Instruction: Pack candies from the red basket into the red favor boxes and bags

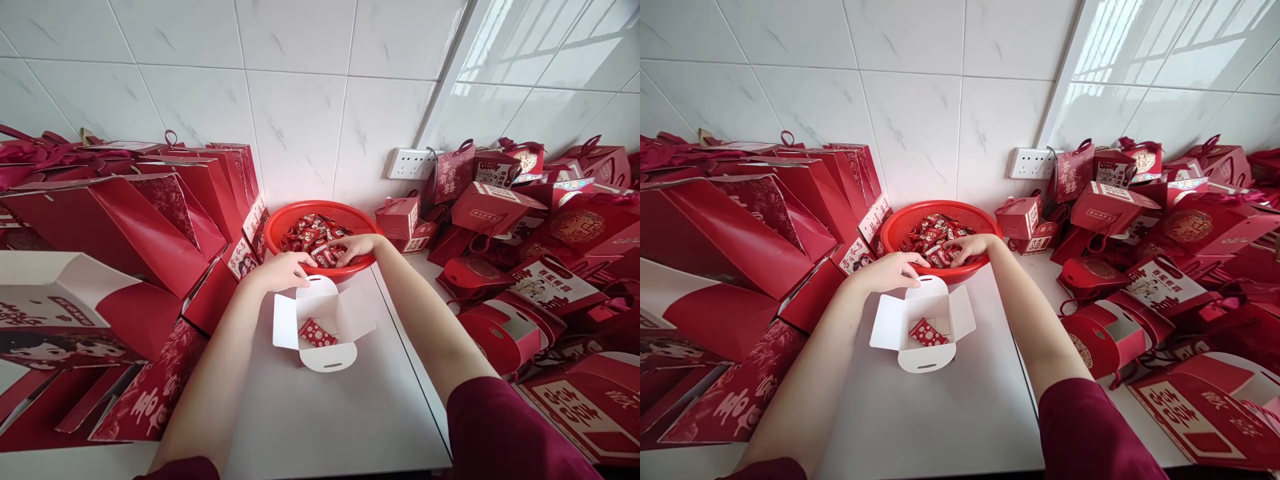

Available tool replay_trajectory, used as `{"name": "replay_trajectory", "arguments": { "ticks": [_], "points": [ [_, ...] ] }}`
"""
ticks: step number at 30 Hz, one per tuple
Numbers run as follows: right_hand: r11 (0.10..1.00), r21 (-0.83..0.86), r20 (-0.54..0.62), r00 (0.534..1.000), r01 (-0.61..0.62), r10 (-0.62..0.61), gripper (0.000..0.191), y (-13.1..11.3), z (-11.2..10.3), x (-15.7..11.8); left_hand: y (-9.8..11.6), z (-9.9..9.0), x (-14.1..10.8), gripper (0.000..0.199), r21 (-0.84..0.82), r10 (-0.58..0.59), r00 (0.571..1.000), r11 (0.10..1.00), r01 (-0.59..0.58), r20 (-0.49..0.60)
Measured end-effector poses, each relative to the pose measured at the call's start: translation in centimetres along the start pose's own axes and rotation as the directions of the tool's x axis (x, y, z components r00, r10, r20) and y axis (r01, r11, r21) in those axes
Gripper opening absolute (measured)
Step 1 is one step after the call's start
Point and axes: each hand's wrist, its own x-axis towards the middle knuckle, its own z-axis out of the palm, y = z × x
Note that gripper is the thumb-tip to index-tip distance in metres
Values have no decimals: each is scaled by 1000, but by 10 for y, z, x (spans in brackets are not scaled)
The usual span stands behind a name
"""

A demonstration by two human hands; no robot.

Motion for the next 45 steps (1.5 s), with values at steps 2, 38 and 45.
{"name": "replay_trajectory", "arguments": {
  "ticks": [2,38,45],
  "points": [
    [992,119,110,993,-51,37,75,-1,-1,-4,-1,0,1,51,-11,6,1000,1000,-6,2],
    [855,500,-119,989,139,-92,41,-2,9,-14,19,-3,-9,27,8,174,969,984,-176,-175],
    [940,-8,-587,759,341,-281,38,-13,19,-14,18,1,-7,18,99,224,911,974,-202,-346]
  ]
}}
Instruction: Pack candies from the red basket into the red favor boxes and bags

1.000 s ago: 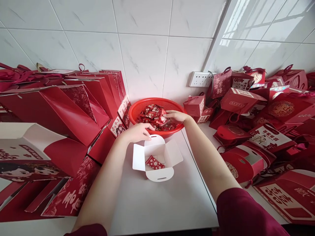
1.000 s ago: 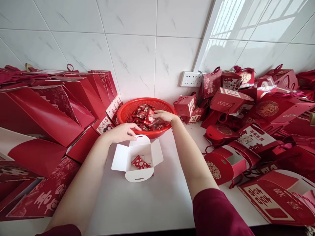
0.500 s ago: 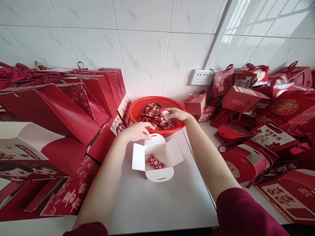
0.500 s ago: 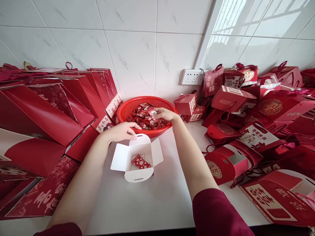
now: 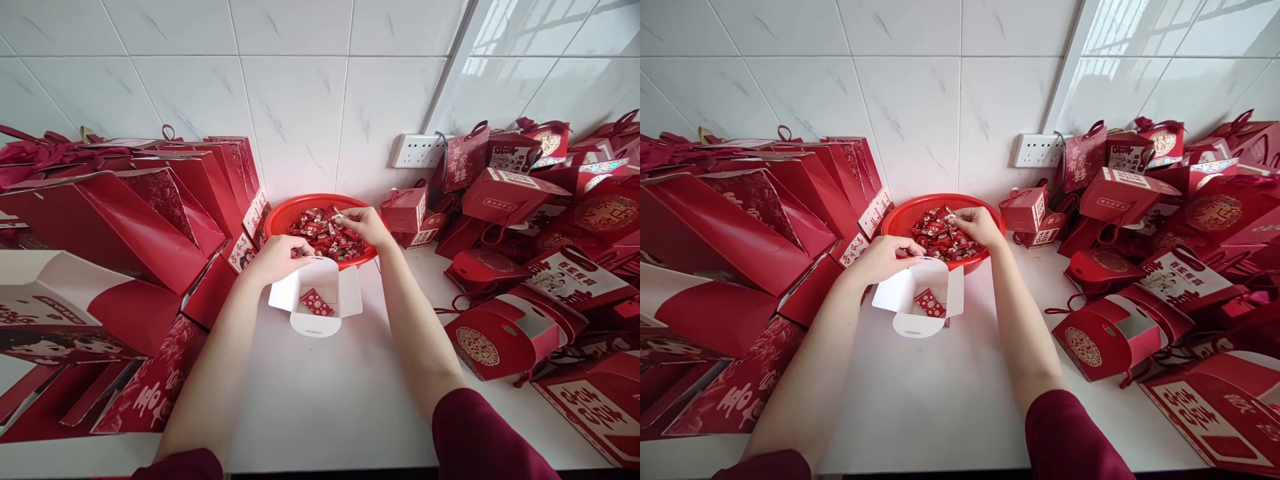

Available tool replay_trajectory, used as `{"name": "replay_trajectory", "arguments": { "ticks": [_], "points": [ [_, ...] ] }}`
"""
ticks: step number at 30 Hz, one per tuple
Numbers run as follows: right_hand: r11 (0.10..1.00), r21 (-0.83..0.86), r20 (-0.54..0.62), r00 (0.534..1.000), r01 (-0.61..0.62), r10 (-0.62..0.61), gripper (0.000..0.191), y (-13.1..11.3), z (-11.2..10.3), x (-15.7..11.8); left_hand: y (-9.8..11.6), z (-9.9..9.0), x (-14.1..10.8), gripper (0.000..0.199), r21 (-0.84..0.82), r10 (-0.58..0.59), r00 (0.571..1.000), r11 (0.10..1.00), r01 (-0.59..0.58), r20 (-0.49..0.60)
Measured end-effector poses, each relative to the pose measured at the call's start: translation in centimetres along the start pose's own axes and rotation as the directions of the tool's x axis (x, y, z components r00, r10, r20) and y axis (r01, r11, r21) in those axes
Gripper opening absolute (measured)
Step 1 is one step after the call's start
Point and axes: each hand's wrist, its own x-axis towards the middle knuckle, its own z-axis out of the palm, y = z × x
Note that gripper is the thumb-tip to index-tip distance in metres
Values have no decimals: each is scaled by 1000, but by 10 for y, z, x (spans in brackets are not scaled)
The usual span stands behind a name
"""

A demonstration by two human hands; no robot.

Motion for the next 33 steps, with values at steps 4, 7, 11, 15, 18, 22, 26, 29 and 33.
{"name": "replay_trajectory", "arguments": {
  "ticks": [4,7,11,15,18,22,26,29,33],
  "points": [
    [995,-96,47,998,35,-30,34,-20,0,-7,0,-2,0,17,78,-7,1000,997,6,21],
    [982,-165,69,994,90,-80,29,-47,-7,-16,-3,-1,2,19,100,-4,1000,995,2,16],
    [952,-277,142,985,133,-97,24,-90,-17,-39,-8,-1,4,23,74,-28,998,997,24,48],
    [963,-188,327,937,194,-125,16,-120,-17,-60,-11,0,4,27,66,-43,997,997,39,61],
    [962,-130,389,904,241,-175,15,-132,-4,-65,-12,2,4,25,41,-67,996,997,65,56],
    [930,-224,456,874,292,-164,17,-133,19,-63,-12,2,2,20,41,-89,994,995,86,69],
    [868,-432,356,931,243,-83,20,-128,23,-63,-5,-1,-1,21,153,-7,997,988,-6,83],
    [853,-488,274,960,184,-50,19,-125,13,-64,9,-8,-8,17,196,62,994,977,-80,95],
    [828,-550,147,989,110,-33,18,-122,-5,-66,35,-18,-23,16,172,128,983,974,-150,131]
  ]
}}
